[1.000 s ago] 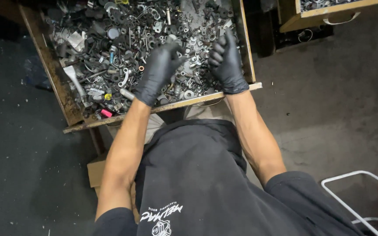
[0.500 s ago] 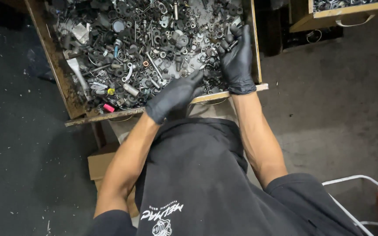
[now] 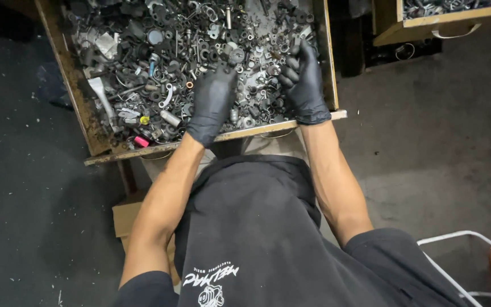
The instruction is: The person rummages through a drawer filled with various metal hardware items, including bolts, nuts, and washers. They pick up and inspect several small metal pieces by hand, turning them over and occasionally placing them back into the drawer.
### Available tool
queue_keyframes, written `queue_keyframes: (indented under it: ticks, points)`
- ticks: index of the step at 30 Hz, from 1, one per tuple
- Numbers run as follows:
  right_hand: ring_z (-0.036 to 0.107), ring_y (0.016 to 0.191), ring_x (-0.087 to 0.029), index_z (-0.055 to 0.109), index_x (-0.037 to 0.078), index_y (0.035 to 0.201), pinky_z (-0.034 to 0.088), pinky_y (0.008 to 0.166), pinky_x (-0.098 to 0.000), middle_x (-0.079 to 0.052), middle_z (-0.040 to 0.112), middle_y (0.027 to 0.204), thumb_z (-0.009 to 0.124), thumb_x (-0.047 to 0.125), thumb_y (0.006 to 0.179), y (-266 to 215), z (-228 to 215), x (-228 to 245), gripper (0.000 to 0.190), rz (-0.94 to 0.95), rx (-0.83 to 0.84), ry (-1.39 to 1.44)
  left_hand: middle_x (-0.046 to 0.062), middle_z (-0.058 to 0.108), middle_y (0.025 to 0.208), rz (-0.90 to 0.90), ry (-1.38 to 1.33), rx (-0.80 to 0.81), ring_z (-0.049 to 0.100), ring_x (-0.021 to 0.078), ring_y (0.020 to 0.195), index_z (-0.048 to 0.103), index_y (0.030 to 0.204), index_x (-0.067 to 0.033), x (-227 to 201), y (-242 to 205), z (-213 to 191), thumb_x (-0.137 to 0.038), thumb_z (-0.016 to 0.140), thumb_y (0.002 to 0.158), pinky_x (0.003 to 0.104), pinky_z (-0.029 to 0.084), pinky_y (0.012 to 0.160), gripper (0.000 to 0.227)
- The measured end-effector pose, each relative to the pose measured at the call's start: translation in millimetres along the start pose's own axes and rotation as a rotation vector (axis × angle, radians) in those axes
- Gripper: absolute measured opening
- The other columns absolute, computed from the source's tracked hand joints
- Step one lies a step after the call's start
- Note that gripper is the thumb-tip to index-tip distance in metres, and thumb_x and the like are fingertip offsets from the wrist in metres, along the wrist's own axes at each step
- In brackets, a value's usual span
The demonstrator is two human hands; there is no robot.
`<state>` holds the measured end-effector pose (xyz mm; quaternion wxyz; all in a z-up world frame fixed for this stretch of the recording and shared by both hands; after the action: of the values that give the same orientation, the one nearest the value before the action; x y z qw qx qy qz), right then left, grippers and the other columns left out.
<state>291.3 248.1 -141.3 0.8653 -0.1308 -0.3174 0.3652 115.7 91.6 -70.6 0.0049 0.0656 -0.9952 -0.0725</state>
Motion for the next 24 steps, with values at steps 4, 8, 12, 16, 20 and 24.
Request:
queue_keyframes:
  ticks: [4, 8, 12, 16, 20, 24]
  points:
    - [0.032, 0.047, -0.010, 0.061, 0.015, 0.084, 0.022, 0.044, -0.0248, 0.003, 0.042, 0.062, 0.063, 0.042, 0.096, -16.1, 26.7, -3.5, 0.029, 0.010, -0.011, -0.092, 0.008, 0.070, 0.095, -0.015, -0.767, -0.056, 0.068, 0.0205, 0.078, 0.063, 0.105, -0.0065, 15.5, -8.5, -7.0, 0.004, 0.076, 0.087, 0.031, 0.061, 0.069, 0.024]
    - [0.063, 0.073, -0.016, 0.069, 0.007, 0.106, 0.051, 0.062, -0.0248, -0.006, 0.066, 0.087, 0.056, 0.047, 0.098, -40.6, 56.1, -3.6, 0.043, 0.054, 0.003, -0.320, 0.009, 0.071, 0.117, -0.170, -0.983, 0.044, 0.075, 0.0242, 0.100, 0.049, 0.129, -0.0129, 15.6, 0.5, -24.9, -0.008, 0.075, 0.092, 0.037, 0.066, 0.082, 0.045]
    - [0.073, 0.079, -0.023, 0.068, 0.007, 0.106, 0.057, 0.068, -0.0279, -0.010, 0.071, 0.087, 0.049, 0.053, 0.099, -49.5, 72.2, -14.0, 0.050, 0.111, 0.141, -0.374, 0.010, 0.072, 0.115, -0.085, -1.074, 0.024, 0.076, 0.0265, 0.100, 0.048, 0.135, -0.0196, 1.4, 13.2, -45.8, 0.006, 0.076, 0.086, 0.034, 0.068, 0.076, 0.062]
    - [0.071, 0.098, -0.024, 0.066, 0.002, 0.115, 0.060, 0.081, -0.0309, -0.016, 0.071, 0.109, 0.052, 0.053, 0.097, -62.3, 84.4, -23.9, 0.056, 0.171, 0.191, -0.373, 0.011, 0.077, 0.107, -0.101, -1.091, -0.070, 0.079, 0.0218, 0.092, 0.052, 0.135, -0.0155, -25.5, 13.0, -58.7, -0.003, 0.077, 0.092, 0.031, 0.070, 0.078, 0.051]
    - [0.074, 0.095, -0.024, 0.070, 0.004, 0.113, 0.061, 0.086, -0.0309, -0.014, 0.076, 0.103, 0.055, 0.019, 0.107, -33.3, 37.4, -43.2, 0.021, 0.170, 0.190, -0.164, 0.019, 0.071, 0.131, -0.080, -0.997, -0.111, 0.076, 0.0306, 0.108, 0.041, 0.152, -0.0198, -42.5, -4.4, -46.9, -0.013, 0.070, 0.100, 0.038, 0.065, 0.094, 0.060]
    - [0.044, 0.044, -0.003, 0.064, 0.011, 0.093, 0.023, 0.034, -0.0170, 0.003, 0.058, 0.069, 0.066, 0.042, 0.097, -40.0, 53.7, -20.1, 0.032, 0.180, 0.086, -0.245, 0.019, 0.066, 0.135, -0.176, -0.900, -0.117, 0.075, 0.0262, 0.104, 0.043, 0.150, -0.0117, -15.8, -42.1, -52.4, -0.022, 0.064, 0.104, 0.037, 0.068, 0.081, 0.051]
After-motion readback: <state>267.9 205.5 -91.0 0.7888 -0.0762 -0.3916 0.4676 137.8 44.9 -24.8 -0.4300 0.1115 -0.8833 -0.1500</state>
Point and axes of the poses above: each hand's wrist, its own y-axis towards the middle knuckle, its own z-axis out of the palm, x = y × z, the point moved 2 cm from there along y, towards the middle knuckle
